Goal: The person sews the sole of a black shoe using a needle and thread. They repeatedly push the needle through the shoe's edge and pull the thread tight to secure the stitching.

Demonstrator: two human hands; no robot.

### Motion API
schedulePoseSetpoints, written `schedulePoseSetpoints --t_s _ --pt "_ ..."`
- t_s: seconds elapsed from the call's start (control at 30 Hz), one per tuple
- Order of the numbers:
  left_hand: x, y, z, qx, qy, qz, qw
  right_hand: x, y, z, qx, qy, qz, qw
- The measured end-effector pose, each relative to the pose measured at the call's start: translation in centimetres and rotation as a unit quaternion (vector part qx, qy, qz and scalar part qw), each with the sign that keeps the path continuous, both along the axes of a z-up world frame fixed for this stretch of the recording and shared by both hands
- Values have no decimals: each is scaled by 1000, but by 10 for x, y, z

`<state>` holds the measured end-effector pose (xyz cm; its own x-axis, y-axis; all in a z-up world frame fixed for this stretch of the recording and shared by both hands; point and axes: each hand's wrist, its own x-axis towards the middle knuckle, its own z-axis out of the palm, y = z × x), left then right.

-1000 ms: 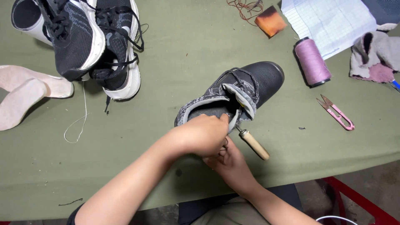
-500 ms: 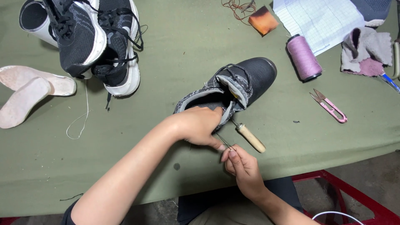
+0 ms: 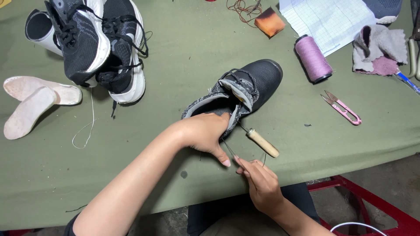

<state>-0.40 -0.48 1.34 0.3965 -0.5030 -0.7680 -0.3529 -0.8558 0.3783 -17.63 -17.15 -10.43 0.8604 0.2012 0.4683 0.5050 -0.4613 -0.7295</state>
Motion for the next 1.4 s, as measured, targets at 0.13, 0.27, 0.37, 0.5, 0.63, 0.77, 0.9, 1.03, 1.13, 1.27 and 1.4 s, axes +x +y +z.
schedulePoseSetpoints --t_s 0.13,0.27,0.37,0.5,0.63,0.77,0.9,1.03,1.13,1.27,1.4 --pt "-5 0 -7 6 -23 -10 1000 -5 -4 -1 21 -1 45 999" --pt "-12 -1 -4 6 -23 16 1000 -13 -12 -23 40 -2 56 998" --pt "-17 -2 -15 -3 -64 -5 998 -19 -18 -43 30 -31 88 995" --pt "-20 -2 -21 -17 -82 -9 996 -17 -12 -50 100 -58 147 982" --pt "-25 1 -35 -31 -118 -23 992 -10 2 -32 160 -40 183 969" --pt "-34 -1 -39 -41 -186 -25 981 -6 9 1 355 170 89 915" --pt "-53 -2 -59 -63 -283 -31 957 -11 12 0 470 261 70 840" --pt "-76 -8 -74 -114 -447 12 887 -11 10 -5 456 353 45 816" --pt "-89 -17 -86 -99 -507 44 855 -11 11 -1 446 366 29 816" --pt "-101 -28 -102 -61 -538 44 839 -18 4 -10 460 383 35 800" --pt "-103 -32 -100 -66 -552 45 830 -27 0 -23 457 432 -10 777"
